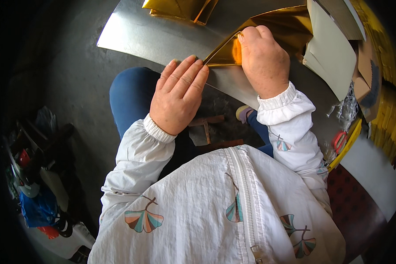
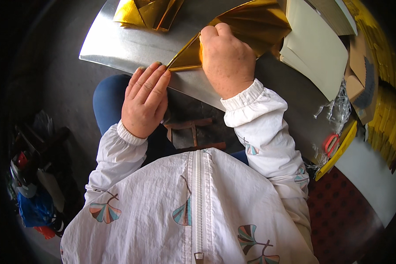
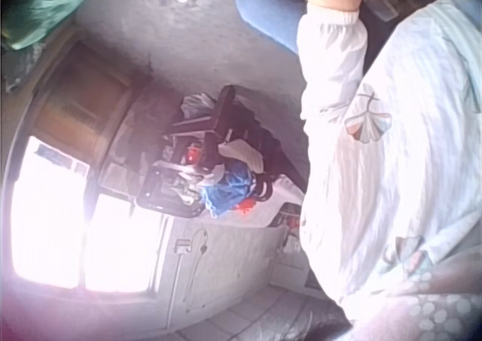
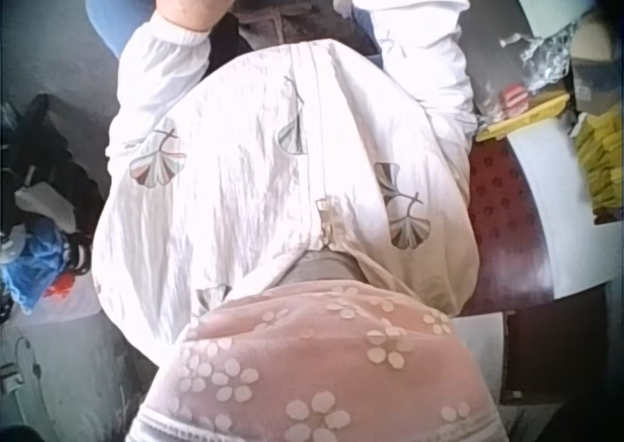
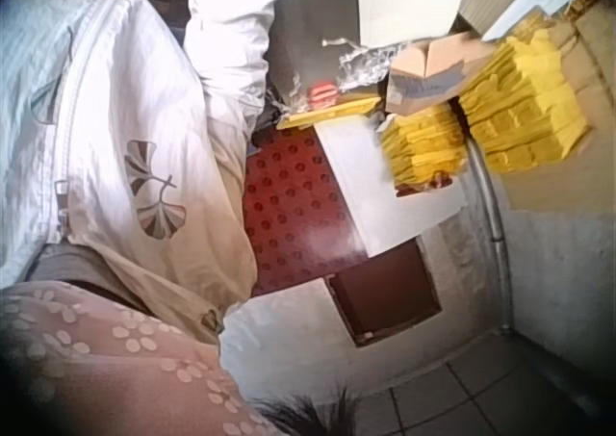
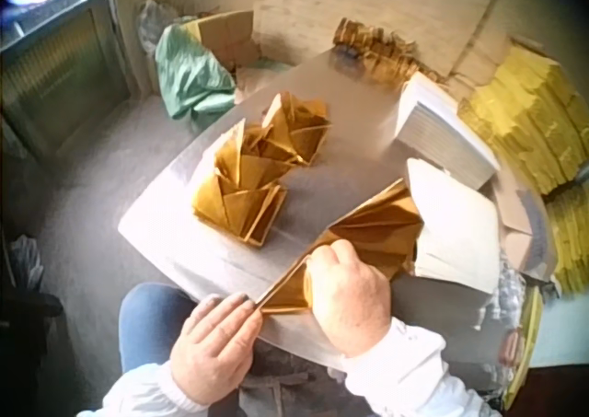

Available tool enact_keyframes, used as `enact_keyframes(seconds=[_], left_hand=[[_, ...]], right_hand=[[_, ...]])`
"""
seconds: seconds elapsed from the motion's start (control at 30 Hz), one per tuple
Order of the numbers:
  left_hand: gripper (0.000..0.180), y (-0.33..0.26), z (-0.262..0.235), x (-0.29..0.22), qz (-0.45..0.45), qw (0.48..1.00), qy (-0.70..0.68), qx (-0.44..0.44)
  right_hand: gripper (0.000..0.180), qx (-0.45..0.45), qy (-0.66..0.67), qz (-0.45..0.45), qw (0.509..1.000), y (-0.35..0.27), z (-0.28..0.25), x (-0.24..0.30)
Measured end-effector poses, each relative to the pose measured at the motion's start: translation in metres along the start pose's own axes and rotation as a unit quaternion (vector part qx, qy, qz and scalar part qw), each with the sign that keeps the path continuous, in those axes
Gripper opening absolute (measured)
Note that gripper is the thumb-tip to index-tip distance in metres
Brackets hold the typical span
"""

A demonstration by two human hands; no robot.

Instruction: The person folds a gold-colored sheet of paper by hand into a small triangular packet, repeating the process with a second sheet. The finished packets are placed on the table next to a stack of similar items.

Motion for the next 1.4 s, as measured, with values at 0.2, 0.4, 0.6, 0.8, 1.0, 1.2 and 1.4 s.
enact_keyframes(seconds=[0.2, 0.4, 0.6, 0.8, 1.0, 1.2, 1.4], left_hand=[[0.04, -0.012, -0.006, 0.001, 0.004, 1.0, 0.009, 0.022], [0.049, -0.013, 0.005, 0.008, -0.04, 0.998, 0.031, 0.04], [0.052, -0.006, 0.0, -0.001, -0.022, 0.999, 0.05, 0.007], [0.071, 0.01, 0.022, -0.022, 0.023, 0.995, 0.03, 0.093], [0.079, 0.013, 0.031, -0.02, 0.019, 0.993, 0.019, 0.113], [0.08, 0.012, 0.033, -0.021, 0.022, 0.993, 0.038, 0.107], [0.078, 0.014, 0.033, -0.022, 0.012, 0.995, 0.039, 0.095]], right_hand=[[0.013, 0.026, 0.013, 0.015, 0.999, 0.001, 0.007, -0.004], [0.006, 0.002, -0.012, 0.0, 1.0, 0.003, 0.005, -0.001], [0.008, 0.015, -0.009, 0.013, 1.0, 0.002, 0.005, -0.001], [0.011, 0.047, 0.015, 0.051, 0.997, 0.002, 0.008, -0.002], [0.015, 0.036, -0.007, 0.038, 0.999, 0.003, 0.006, 0.001], [0.015, 0.03, -0.017, 0.036, 0.999, 0.003, 0.005, 0.003], [0.014, 0.029, -0.024, 0.046, 0.998, 0.003, 0.006, 0.002]])
Point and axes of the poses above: each hand's wrist, its own y-axis towards the middle knuckle, its own z-axis out of the palm, x = y × z, the point moved 8 cm from there along y, towards the middle knuckle, and after that the axes turned 8 degrees about -z, right-handed, at the moved point
